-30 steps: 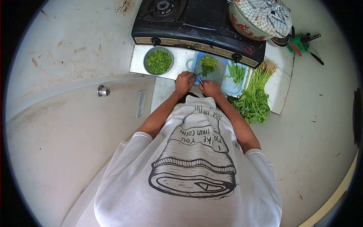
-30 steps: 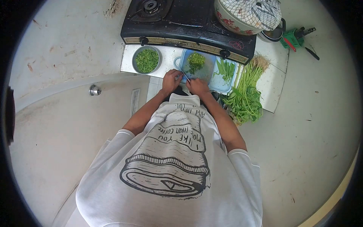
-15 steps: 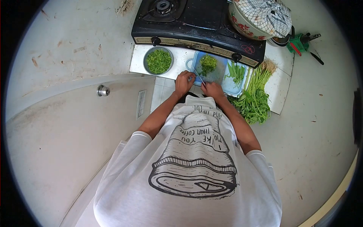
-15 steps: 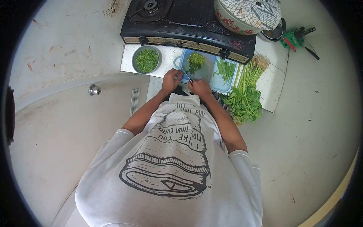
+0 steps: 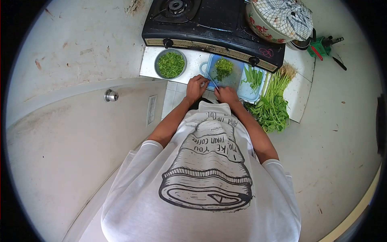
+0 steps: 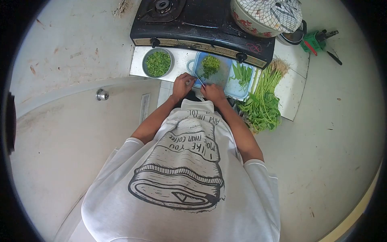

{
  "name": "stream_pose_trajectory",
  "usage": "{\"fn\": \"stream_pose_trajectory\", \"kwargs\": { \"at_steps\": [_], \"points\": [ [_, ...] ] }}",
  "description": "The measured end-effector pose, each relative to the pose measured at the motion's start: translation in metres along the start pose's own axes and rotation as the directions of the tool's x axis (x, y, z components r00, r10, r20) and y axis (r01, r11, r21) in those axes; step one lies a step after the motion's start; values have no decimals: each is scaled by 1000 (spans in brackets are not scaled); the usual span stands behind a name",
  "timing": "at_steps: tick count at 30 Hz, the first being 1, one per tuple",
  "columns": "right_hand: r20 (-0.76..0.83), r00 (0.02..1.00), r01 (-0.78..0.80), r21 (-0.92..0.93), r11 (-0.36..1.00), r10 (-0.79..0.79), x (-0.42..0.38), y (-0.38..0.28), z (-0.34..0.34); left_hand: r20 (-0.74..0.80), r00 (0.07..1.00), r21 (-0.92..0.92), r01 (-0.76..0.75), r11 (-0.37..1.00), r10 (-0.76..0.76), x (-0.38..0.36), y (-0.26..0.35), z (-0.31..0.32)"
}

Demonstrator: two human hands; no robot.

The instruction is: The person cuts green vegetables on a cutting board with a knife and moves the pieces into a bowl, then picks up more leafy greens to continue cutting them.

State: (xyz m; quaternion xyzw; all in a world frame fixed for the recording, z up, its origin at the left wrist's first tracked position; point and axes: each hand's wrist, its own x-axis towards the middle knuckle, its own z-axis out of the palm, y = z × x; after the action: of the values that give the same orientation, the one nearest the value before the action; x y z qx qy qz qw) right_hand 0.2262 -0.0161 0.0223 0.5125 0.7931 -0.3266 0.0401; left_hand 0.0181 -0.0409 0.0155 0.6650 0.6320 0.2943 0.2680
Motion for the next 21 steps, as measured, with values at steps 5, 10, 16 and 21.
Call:
{"fn": "stream_pose_trajectory", "kwargs": {
  "at_steps": [5, 10, 16, 21],
  "points": [
    [-8, 999, -31, 41, 999, 31, -3, 3, -1, 27, 997, -44, 78, 996, -77, 2, 3, 2],
    [50, 999, -1, 49, 999, -2, -8, -1, -4, 14, 989, -106, 149, 983, -149, 2, 4, 6],
    [26, 1000, 10, 0, 1000, -10, 2, -1, 3, 6, 982, -135, 185, 973, -186, 1, 8, 7],
    [0, 1000, 7, 13, 1000, -7, -1, 1, 2, -39, 976, -171, 207, 963, -216, -1, 8, 10]
  ]
}}
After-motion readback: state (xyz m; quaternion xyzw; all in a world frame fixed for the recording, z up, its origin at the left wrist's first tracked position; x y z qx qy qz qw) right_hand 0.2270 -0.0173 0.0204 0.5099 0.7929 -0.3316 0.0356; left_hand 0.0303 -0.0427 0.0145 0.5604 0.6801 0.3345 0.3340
